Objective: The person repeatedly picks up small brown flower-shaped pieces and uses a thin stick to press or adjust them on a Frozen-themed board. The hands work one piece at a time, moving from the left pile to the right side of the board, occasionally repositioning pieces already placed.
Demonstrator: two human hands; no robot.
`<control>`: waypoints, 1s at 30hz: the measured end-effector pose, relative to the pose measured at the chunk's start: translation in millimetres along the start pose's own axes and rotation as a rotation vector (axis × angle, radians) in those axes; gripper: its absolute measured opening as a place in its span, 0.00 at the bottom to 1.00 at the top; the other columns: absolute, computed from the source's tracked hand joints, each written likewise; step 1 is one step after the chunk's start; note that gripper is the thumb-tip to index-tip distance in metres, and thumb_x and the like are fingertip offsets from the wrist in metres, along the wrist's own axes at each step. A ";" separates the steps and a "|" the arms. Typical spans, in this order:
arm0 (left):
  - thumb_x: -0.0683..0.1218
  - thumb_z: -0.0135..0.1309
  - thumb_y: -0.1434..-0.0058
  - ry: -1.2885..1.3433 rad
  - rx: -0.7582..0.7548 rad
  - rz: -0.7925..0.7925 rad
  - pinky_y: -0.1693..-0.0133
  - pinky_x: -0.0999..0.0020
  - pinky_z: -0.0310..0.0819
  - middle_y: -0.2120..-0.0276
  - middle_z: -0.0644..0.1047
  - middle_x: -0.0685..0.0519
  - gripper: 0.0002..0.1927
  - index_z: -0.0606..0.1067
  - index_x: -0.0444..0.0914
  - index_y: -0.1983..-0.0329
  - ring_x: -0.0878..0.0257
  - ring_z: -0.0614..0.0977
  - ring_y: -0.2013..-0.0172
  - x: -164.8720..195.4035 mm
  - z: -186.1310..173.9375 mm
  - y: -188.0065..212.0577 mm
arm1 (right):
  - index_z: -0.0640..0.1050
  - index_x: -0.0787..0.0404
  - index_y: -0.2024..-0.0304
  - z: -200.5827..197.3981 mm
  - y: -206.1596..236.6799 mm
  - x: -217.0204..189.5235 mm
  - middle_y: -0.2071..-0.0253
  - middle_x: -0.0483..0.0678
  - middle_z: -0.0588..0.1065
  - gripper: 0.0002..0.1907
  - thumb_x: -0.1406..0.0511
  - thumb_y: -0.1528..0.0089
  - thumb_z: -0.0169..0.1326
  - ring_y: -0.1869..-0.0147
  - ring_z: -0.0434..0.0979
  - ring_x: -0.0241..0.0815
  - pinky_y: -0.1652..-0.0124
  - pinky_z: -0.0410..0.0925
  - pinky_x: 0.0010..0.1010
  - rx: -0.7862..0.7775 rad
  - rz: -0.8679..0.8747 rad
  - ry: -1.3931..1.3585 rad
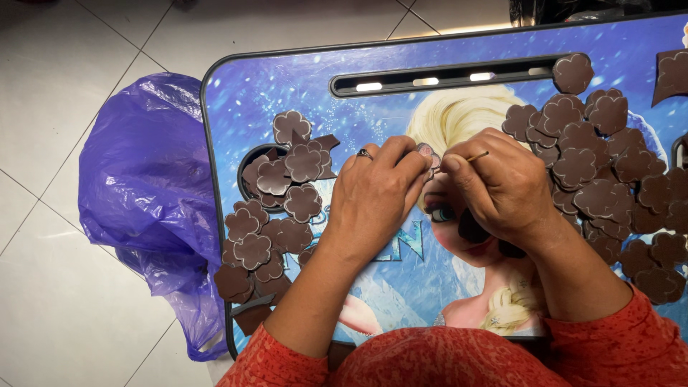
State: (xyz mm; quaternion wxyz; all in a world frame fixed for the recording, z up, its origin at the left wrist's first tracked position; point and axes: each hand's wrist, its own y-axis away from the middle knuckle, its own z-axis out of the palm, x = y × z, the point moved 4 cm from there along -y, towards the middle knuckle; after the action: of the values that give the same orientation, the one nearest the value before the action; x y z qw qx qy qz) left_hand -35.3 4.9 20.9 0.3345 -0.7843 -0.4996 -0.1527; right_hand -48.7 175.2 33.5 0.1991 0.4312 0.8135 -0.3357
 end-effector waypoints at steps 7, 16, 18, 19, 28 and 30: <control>0.47 0.60 0.37 0.010 -0.008 0.003 0.60 0.57 0.73 0.57 0.77 0.54 0.07 0.79 0.42 0.58 0.54 0.79 0.64 -2.4 1.1 -0.2 | 0.78 0.66 0.62 2.2 -0.5 -2.2 0.66 0.50 0.78 0.04 0.72 0.31 0.55 0.63 0.79 0.46 0.62 0.71 0.34 -0.027 -0.059 -0.033; 0.46 0.57 0.36 0.055 -0.078 -0.022 0.59 0.56 0.72 0.58 0.78 0.57 0.06 0.80 0.45 0.56 0.54 0.80 0.62 -8.1 -1.8 -0.8 | 0.77 0.66 0.63 5.6 0.6 -3.1 0.64 0.50 0.78 0.05 0.72 0.30 0.55 0.61 0.80 0.45 0.60 0.71 0.35 -0.028 -0.104 -0.082; 0.45 0.57 0.36 0.076 -0.089 -0.030 0.58 0.56 0.72 0.57 0.78 0.57 0.06 0.81 0.46 0.56 0.54 0.80 0.61 -9.4 -2.8 -1.9 | 0.77 0.66 0.63 6.8 0.0 -3.7 0.64 0.50 0.78 0.05 0.72 0.31 0.56 0.61 0.80 0.45 0.59 0.71 0.34 -0.028 -0.103 -0.091; 0.45 0.57 0.36 0.088 -0.090 -0.037 0.58 0.56 0.72 0.57 0.78 0.57 0.06 0.81 0.46 0.56 0.54 0.80 0.61 -9.9 -3.4 -2.1 | 0.77 0.66 0.63 7.2 0.1 -4.1 0.65 0.50 0.78 0.05 0.72 0.31 0.56 0.61 0.79 0.45 0.60 0.71 0.34 -0.030 -0.091 -0.085; 0.43 0.57 0.39 0.129 -0.122 -0.062 0.57 0.56 0.73 0.57 0.79 0.57 0.09 0.82 0.46 0.56 0.53 0.80 0.59 -15.1 -4.1 -3.7 | 0.78 0.66 0.61 8.0 -1.2 -7.6 0.65 0.50 0.77 0.03 0.71 0.31 0.56 0.61 0.78 0.46 0.59 0.70 0.35 -0.022 -0.084 -0.068; 0.43 0.57 0.38 0.141 -0.128 -0.065 0.56 0.56 0.73 0.57 0.79 0.57 0.09 0.82 0.46 0.55 0.53 0.80 0.59 -15.7 -4.0 -3.7 | 0.78 0.65 0.60 8.0 -0.9 -7.6 0.64 0.50 0.77 0.03 0.71 0.31 0.56 0.61 0.79 0.45 0.59 0.70 0.34 -0.026 -0.062 -0.078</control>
State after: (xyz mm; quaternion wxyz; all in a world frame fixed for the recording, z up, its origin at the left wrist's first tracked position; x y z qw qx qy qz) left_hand -45.3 -7.5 16.2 0.3132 -0.7747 -0.4892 -0.2500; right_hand -44.9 164.7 32.9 0.2255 0.3898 0.8224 -0.3476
